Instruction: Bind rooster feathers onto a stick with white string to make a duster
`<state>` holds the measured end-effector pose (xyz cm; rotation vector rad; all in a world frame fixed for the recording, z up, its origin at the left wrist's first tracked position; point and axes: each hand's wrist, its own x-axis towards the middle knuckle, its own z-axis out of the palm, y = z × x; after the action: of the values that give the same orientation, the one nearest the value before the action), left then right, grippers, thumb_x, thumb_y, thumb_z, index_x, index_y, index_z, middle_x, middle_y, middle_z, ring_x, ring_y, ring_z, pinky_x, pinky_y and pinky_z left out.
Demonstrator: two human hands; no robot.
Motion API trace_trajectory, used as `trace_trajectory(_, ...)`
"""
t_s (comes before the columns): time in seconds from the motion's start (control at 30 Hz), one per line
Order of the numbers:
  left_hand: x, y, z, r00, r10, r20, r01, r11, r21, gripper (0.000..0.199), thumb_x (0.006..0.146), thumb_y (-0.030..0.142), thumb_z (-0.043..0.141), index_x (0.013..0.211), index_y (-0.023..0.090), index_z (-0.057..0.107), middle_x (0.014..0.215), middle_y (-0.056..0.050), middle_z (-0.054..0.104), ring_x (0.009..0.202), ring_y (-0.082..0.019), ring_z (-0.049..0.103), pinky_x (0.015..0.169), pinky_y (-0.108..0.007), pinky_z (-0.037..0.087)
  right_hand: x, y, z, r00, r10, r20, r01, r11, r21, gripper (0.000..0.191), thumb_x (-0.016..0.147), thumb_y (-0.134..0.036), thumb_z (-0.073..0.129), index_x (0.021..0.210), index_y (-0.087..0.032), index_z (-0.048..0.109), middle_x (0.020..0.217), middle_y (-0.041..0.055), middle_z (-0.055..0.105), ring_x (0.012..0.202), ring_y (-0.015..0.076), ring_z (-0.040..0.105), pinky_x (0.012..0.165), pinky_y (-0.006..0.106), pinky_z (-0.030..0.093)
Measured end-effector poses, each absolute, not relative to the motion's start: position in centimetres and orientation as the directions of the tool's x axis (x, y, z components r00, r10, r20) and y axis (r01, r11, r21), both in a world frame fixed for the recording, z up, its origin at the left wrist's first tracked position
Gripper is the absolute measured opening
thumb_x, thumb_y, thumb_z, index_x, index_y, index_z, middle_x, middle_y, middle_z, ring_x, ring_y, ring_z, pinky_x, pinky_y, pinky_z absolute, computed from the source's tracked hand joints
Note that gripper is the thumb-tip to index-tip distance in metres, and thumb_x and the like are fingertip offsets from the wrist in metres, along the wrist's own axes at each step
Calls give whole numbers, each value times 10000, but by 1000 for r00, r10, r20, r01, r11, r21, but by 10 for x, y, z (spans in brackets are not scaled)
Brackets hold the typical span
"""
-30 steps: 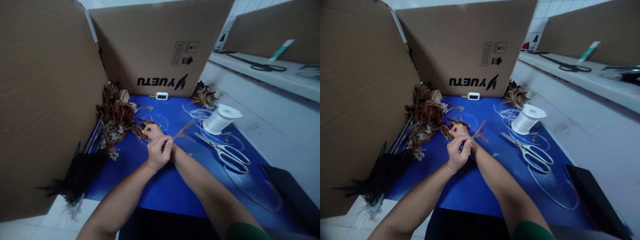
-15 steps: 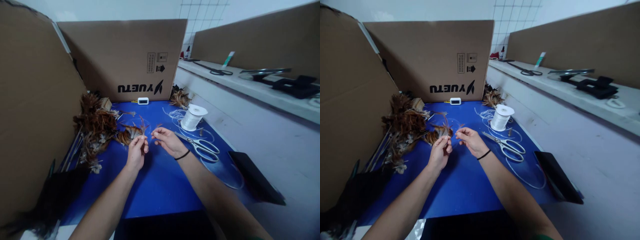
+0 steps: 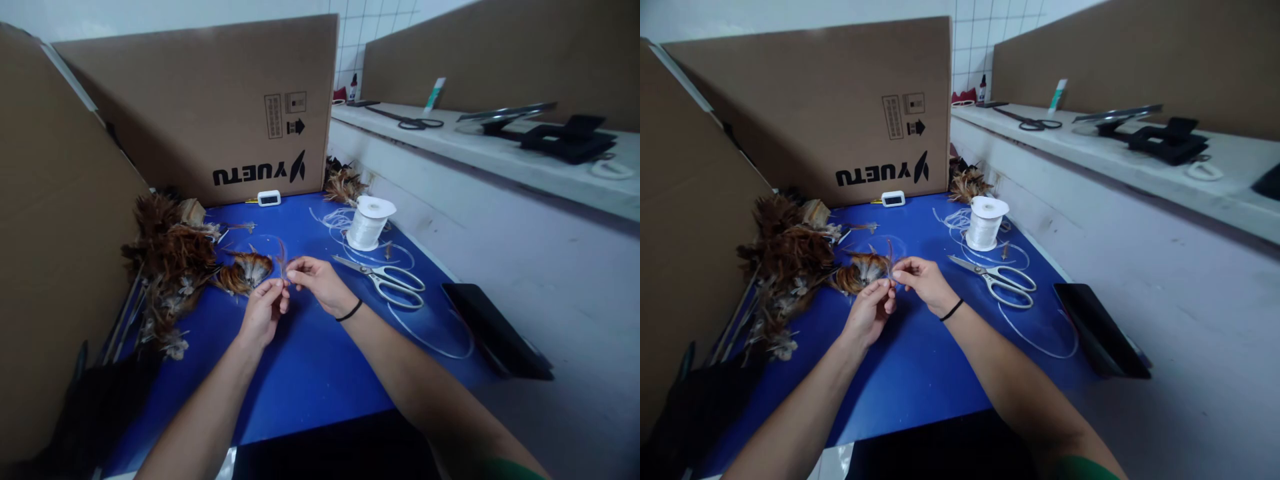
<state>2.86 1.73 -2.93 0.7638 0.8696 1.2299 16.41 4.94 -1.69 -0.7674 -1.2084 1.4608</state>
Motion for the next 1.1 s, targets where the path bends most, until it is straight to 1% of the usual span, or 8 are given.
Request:
trace_trajectory(0.2, 29, 17, -30, 105, 983, -148, -439, 180, 881, 204, 708, 311, 686, 694, 136, 582, 573, 36, 545, 418, -30, 427, 444, -181, 328, 162, 49, -18, -225, 965, 134, -238, 79, -968, 187, 640, -282, 718, 750, -158, 630, 694, -10, 609, 600, 89, 519, 534, 227, 388)
trace_trajectory(0.5, 28, 20, -33, 54, 986, -160, -395, 168, 903, 262, 642, 339, 737, 679, 124, 593, 556, 30, 546, 415, -31, 421, 434, -169, 325, 157, 49, -21, -182, 972, 150, -197, 113, -974, 168, 625, -269, 712, 724, -157, 636, 686, -11, 610, 609, 90, 517, 559, 226, 406)
trace_trajectory(0.6, 27, 22, -38, 30, 992, -125, -350, 128, 928, 276, 652, 360, 727, 647, 118, 593, 536, 26, 536, 419, -32, 417, 440, -164, 318, 155, 50, -24, -174, 981, 89, -228, 47, -972, 235, 593, -279, 739, 747, -151, 616, 666, -19, 592, 578, 85, 508, 526, 219, 395)
trace_trajectory(0.67, 25, 23, -40, 8, 996, -94, -313, 92, 945, 286, 652, 375, 724, 649, 118, 598, 542, 22, 543, 421, -34, 420, 440, -164, 313, 154, 51, -26, -204, 978, 48, -253, -5, -968, 289, 567, -303, 763, 757, -148, 610, 649, -24, 581, 556, 82, 500, 501, 213, 378)
trace_trajectory(0.77, 25, 24, -42, -9, 998, -55, -246, 51, 968, 297, 658, 394, 719, 652, 120, 604, 545, 18, 545, 426, -41, 426, 446, -168, 317, 154, 51, -28, -253, 966, 52, -271, -19, -962, 296, 564, -346, 769, 698, -131, 617, 676, -1, 603, 547, 80, 504, 482, 213, 356)
trace_trajectory(0.9, 25, 23, -43, -5, 1000, -15, -180, 13, 984, 315, 684, 411, 698, 629, 118, 596, 526, 17, 533, 432, -43, 425, 464, -171, 325, 154, 51, -30, -257, 965, 44, -287, -33, -957, 301, 569, -370, 769, 689, -126, 640, 664, 3, 607, 538, 84, 506, 478, 220, 342)
trace_trajectory(0.97, 26, 23, -42, 8, 1000, -28, -187, 29, 982, 321, 685, 413, 698, 622, 116, 591, 517, 16, 528, 431, -44, 424, 464, -172, 323, 154, 51, -30, -255, 965, 61, -300, -19, -954, 301, 569, -380, 770, 647, -126, 628, 661, 3, 605, 537, 79, 495, 485, 223, 336)
trace_trajectory(1.1, 25, 22, -38, 80, 991, -107, -253, 124, 960, 307, 680, 401, 705, 648, 116, 595, 541, 8, 547, 427, -47, 423, 455, -179, 325, 156, 53, -32, -256, 963, 83, -305, 1, -952, 299, 570, -374, 772, 590, -124, 608, 645, 0, 599, 538, 72, 473, 500, 225, 324)
